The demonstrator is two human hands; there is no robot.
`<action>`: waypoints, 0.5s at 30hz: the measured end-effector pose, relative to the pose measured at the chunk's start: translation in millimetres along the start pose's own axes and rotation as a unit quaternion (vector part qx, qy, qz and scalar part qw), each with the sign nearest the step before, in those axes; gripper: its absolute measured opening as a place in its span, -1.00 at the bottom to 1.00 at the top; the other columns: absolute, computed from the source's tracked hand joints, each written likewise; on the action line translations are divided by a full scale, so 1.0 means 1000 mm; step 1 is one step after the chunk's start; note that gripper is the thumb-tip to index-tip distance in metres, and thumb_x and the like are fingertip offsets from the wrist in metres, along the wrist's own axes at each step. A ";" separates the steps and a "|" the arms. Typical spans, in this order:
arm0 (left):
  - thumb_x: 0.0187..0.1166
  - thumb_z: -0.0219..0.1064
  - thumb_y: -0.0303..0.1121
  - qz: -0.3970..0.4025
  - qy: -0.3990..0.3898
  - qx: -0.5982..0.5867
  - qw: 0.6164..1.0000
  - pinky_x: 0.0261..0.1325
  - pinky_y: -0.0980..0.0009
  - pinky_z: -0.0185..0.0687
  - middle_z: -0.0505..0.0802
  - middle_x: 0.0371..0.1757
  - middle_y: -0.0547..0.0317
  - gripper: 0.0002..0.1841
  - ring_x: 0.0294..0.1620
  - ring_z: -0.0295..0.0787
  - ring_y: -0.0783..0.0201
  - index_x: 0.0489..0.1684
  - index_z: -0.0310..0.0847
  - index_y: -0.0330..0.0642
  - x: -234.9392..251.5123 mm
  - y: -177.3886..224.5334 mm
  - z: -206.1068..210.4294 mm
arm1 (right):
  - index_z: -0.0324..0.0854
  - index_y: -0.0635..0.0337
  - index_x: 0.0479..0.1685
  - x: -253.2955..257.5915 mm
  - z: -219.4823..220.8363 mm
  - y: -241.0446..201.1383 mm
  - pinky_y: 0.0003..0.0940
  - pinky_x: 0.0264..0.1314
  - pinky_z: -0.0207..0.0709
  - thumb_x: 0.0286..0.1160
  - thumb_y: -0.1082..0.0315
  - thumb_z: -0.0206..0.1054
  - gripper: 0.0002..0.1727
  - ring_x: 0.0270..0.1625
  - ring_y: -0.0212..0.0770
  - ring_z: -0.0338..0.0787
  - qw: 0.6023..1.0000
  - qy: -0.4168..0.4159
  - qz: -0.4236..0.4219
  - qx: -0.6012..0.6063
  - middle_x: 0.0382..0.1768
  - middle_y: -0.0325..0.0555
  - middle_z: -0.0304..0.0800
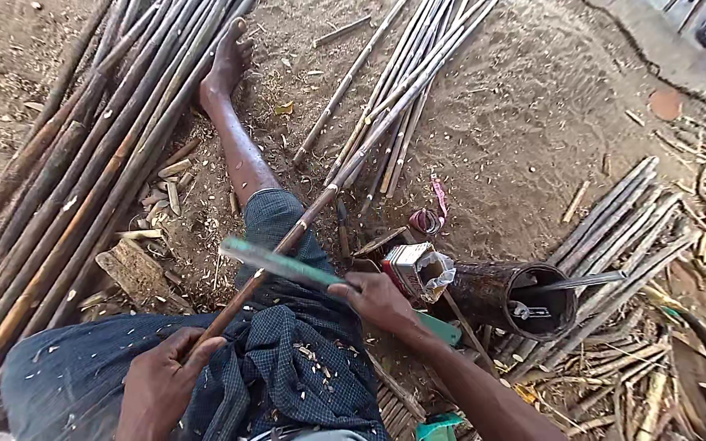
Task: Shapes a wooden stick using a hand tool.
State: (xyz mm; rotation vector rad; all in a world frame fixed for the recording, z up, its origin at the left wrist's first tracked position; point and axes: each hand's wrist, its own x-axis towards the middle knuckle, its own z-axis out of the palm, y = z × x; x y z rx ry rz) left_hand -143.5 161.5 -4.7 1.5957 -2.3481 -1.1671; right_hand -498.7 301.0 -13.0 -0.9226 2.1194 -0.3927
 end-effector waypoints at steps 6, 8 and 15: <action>0.45 0.15 0.48 0.068 0.068 0.090 0.991 -0.55 0.11 0.52 0.73 -0.56 0.30 -0.31 -0.63 0.60 0.31 -0.19 0.82 0.02 -0.011 0.011 0.007 | 0.67 0.18 -0.30 0.017 -0.012 0.008 0.09 -0.43 0.56 0.69 -0.29 0.15 -0.36 -0.53 -0.03 0.65 0.998 0.022 0.038 0.053 -0.59 -0.04 0.60; 0.46 0.16 0.48 0.075 0.074 0.091 0.990 -0.56 0.16 0.51 0.72 -0.57 0.34 -0.32 -0.63 0.58 0.34 -0.18 0.82 0.03 -0.011 0.009 0.007 | 0.65 0.05 -0.43 0.005 -0.008 -0.001 0.09 -0.45 0.51 0.61 -0.35 0.20 -0.38 -0.52 -0.06 0.64 1.000 -0.007 -0.005 -0.009 -0.62 -0.11 0.58; 0.63 0.03 0.36 0.040 0.015 0.093 0.995 -0.46 -0.01 0.60 0.80 -0.49 0.27 -0.37 -0.54 0.72 0.23 -0.09 0.83 0.03 -0.016 0.011 0.000 | 0.64 0.10 -0.34 0.020 -0.007 0.005 0.02 -0.40 0.52 0.69 -0.29 0.15 -0.40 -0.51 -0.07 0.62 0.997 0.031 0.049 0.058 -0.57 -0.08 0.58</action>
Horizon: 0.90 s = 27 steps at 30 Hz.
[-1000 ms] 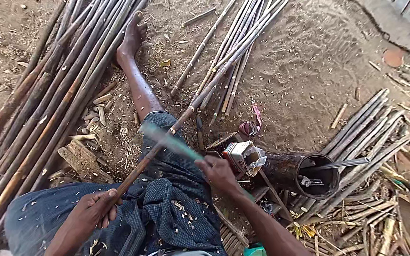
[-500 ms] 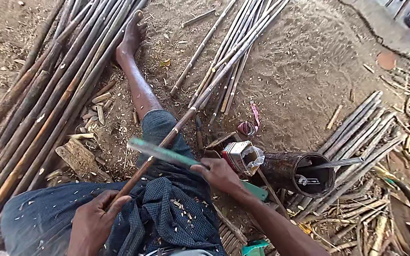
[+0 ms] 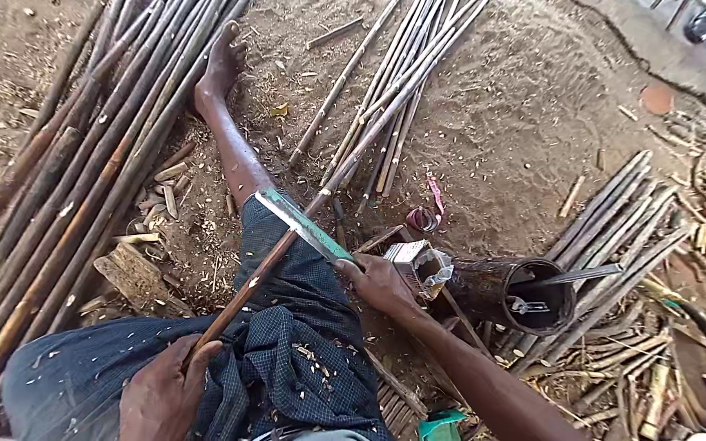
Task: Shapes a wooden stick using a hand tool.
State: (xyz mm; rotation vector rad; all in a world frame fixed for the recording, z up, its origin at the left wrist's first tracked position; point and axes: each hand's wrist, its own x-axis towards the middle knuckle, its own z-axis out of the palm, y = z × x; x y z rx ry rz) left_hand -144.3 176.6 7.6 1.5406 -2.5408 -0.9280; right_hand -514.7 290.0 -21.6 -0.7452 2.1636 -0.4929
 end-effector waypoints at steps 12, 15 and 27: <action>0.31 0.49 0.27 -0.029 0.022 -0.006 0.999 -0.37 0.01 0.60 0.77 -0.29 0.18 -0.43 -0.42 0.68 0.18 -0.12 0.73 -0.10 0.007 0.011 -0.001 | 0.70 0.10 -0.29 -0.021 -0.006 0.003 0.13 -0.36 0.57 0.67 -0.29 0.17 -0.40 -0.46 -0.02 0.68 0.998 -0.053 -0.040 -0.013 -0.54 -0.06 0.63; 0.31 0.47 0.26 -0.013 0.059 0.005 0.998 -0.40 -0.03 0.56 0.77 -0.28 0.13 -0.41 -0.44 0.67 0.14 -0.13 0.73 -0.14 0.003 0.012 0.008 | 0.61 0.16 -0.19 0.014 -0.017 0.017 -0.15 -0.65 0.51 0.73 -0.31 0.06 -0.36 -0.72 -0.17 0.52 0.986 0.095 0.051 0.125 -0.68 -0.14 0.50; 0.70 0.19 0.04 -0.119 -0.166 -0.299 0.932 -0.68 0.43 0.52 0.83 -0.54 0.16 -0.57 -0.71 0.65 0.28 -0.18 0.83 -0.12 0.034 -0.003 -0.005 | 0.48 0.07 -0.31 0.022 -0.022 0.020 -0.43 -0.84 0.32 0.80 -0.23 0.02 -0.45 -0.86 -0.40 0.28 0.910 0.161 0.051 0.379 -0.78 -0.34 0.32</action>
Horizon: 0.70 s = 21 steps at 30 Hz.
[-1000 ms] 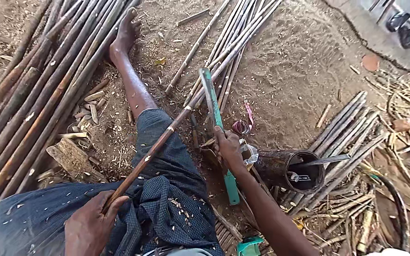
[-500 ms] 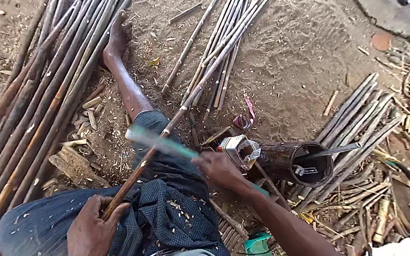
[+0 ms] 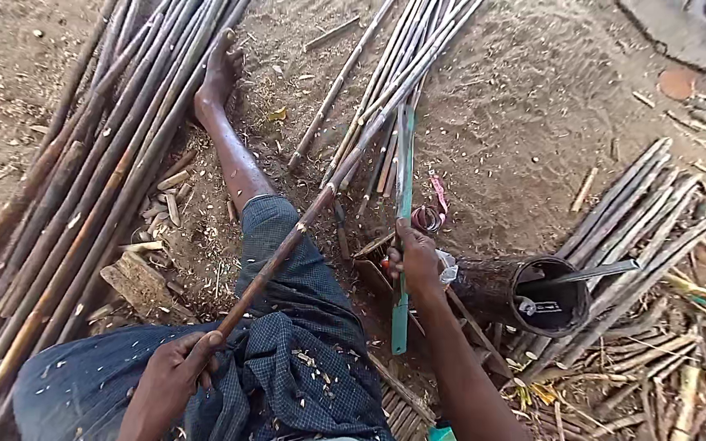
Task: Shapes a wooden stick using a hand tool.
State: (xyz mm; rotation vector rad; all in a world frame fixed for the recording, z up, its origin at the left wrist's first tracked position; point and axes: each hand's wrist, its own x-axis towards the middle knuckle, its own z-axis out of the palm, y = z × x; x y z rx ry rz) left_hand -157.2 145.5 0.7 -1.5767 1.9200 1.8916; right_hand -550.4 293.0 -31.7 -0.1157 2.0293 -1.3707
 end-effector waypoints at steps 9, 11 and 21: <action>0.54 0.39 -0.21 -0.023 -0.017 -0.101 0.995 -0.77 0.54 0.38 0.70 -0.68 0.15 -0.78 -0.82 0.50 0.37 -0.31 0.70 -0.20 0.009 -0.008 0.007 | 0.62 0.23 -0.25 -0.018 0.009 0.036 -0.19 -0.65 0.48 0.78 -0.20 0.09 -0.39 -0.72 -0.21 0.49 0.979 -0.059 -0.027 -0.196 -0.69 -0.15 0.50; 0.71 0.20 -0.21 -0.019 -0.053 -0.121 0.991 -0.78 0.57 0.38 0.70 -0.70 0.17 -0.70 -0.83 0.48 0.41 -0.28 0.72 -0.23 0.011 -0.009 0.006 | 0.58 0.21 -0.26 -0.011 0.010 0.037 -0.18 -0.63 0.52 0.77 -0.24 0.06 -0.37 -0.70 -0.21 0.51 0.982 -0.033 -0.019 -0.186 -0.67 -0.16 0.49; 0.73 0.16 0.06 -0.055 -0.143 -0.233 0.960 -0.66 0.60 0.55 0.81 -0.47 0.11 -0.50 -0.69 0.64 0.44 0.07 0.70 -0.27 0.007 -0.019 -0.017 | 0.69 0.18 -0.31 -0.032 0.016 0.043 0.07 -0.43 0.55 0.69 -0.23 0.19 -0.40 -0.53 -0.04 0.65 0.933 -0.151 -0.082 -0.315 -0.59 -0.05 0.61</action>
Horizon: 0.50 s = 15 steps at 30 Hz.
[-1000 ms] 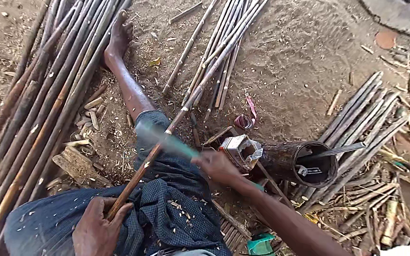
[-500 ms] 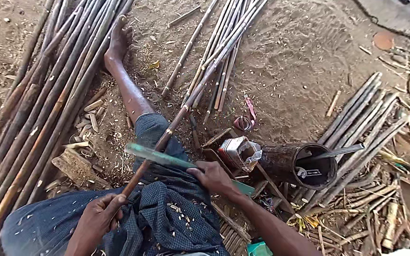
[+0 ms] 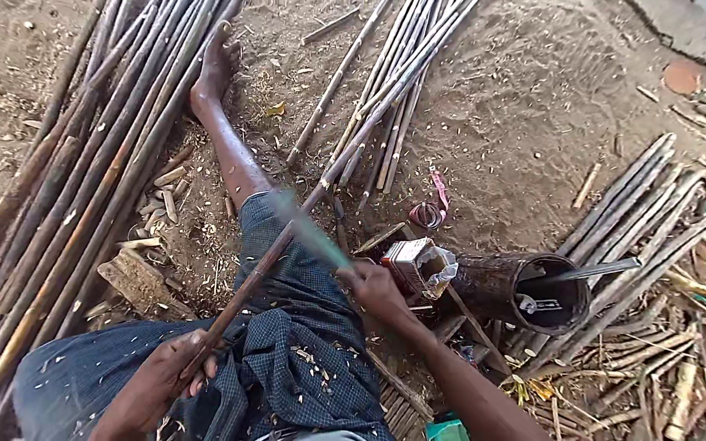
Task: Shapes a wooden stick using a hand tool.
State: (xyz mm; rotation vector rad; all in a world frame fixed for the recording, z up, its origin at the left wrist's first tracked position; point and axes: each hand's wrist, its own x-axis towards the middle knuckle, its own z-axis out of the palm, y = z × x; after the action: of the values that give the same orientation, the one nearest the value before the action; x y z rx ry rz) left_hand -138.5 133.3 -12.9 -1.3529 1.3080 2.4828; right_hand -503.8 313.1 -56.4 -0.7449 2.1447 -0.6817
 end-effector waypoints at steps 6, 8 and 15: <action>0.32 0.56 -0.40 0.074 0.094 0.188 0.975 0.04 0.34 0.83 0.91 0.00 0.15 -0.51 -0.08 0.88 0.28 0.28 0.67 -0.25 -0.060 -0.001 -0.008 | 0.64 0.15 0.16 -0.017 -0.035 -0.020 -0.21 -0.68 0.48 0.78 -0.16 0.09 -0.46 -0.73 -0.24 0.46 0.989 0.043 0.022 0.139 -0.65 -0.16 0.51; 0.28 0.60 -0.33 0.121 0.158 0.191 0.961 -0.06 0.33 0.85 0.93 -0.10 0.10 -0.58 -0.16 0.90 0.21 0.15 0.78 -0.19 -0.052 -0.008 0.008 | 0.56 0.00 -0.05 -0.004 -0.043 -0.021 -0.39 -0.79 0.38 0.76 -0.31 -0.01 -0.45 -0.82 -0.39 0.31 0.970 0.092 0.039 0.223 -0.73 -0.33 0.36; 0.39 0.50 -0.30 0.208 0.180 0.128 0.953 -0.22 0.34 0.81 0.92 -0.16 0.02 -0.67 -0.30 0.85 0.14 0.09 0.84 -0.19 0.015 -0.018 0.037 | 0.70 0.02 -0.32 -0.022 0.001 -0.022 0.11 -0.39 0.61 0.64 -0.32 0.18 -0.43 -0.45 -0.06 0.73 0.989 -0.075 -0.055 -0.118 -0.55 -0.11 0.67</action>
State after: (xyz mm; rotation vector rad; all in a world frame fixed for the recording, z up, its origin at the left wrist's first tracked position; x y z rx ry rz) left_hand -165.7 164.7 -25.0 -1.6597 2.1077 2.2334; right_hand -484.9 313.0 -31.8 -1.0157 2.0775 -0.4152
